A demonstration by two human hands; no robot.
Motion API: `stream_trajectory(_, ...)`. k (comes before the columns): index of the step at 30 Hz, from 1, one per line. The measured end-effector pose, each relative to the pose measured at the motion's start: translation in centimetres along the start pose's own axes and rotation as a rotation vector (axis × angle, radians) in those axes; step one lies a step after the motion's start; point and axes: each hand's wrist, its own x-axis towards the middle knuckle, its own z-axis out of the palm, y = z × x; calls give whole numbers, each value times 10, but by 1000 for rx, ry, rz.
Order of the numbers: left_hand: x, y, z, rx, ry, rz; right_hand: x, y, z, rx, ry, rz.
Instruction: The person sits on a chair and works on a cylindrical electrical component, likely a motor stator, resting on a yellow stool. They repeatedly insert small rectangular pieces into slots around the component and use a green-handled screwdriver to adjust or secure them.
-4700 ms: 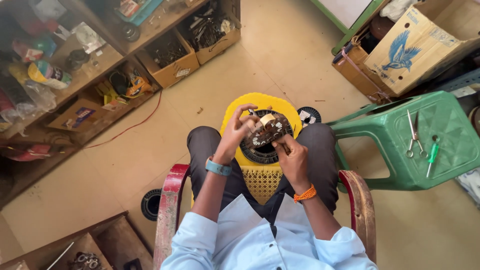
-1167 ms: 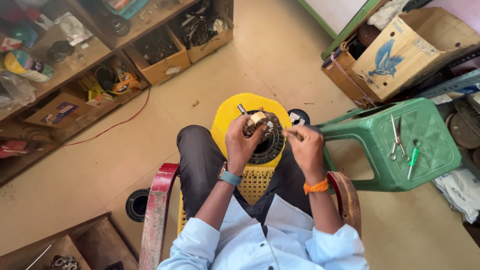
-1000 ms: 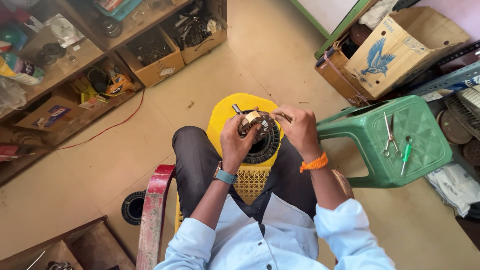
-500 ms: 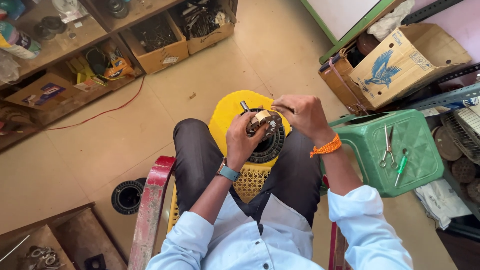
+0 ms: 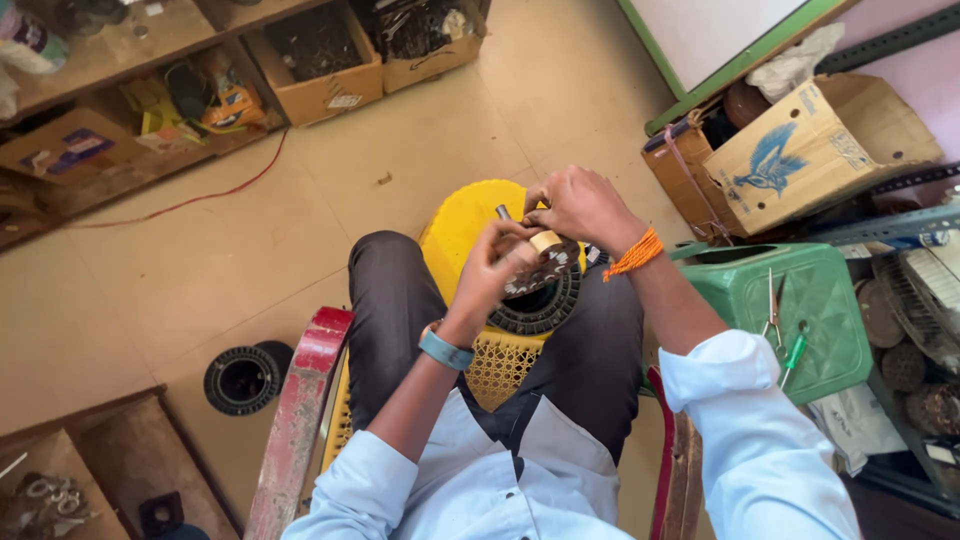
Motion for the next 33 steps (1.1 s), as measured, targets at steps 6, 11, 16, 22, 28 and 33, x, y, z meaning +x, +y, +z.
stream_trajectory(6,21,-5,-22,-336,-95,-310,18,-14,-3,-5,-61,14)
stream_trajectory(11,32,-8,-25,-109,-155,-250,-21,-27,-22,122,112,14)
stream_trajectory(16,33,-10,-25,21,-175,-127,-79,-46,-17,354,232,150)
stream_trajectory(22,35,-6,-28,115,-169,-82,-112,-60,32,582,486,263)
stream_trajectory(28,18,11,-25,56,-196,-52,-119,-65,102,711,617,346)
stream_trajectory(33,-5,11,7,731,-22,249,-135,-52,121,764,676,375)
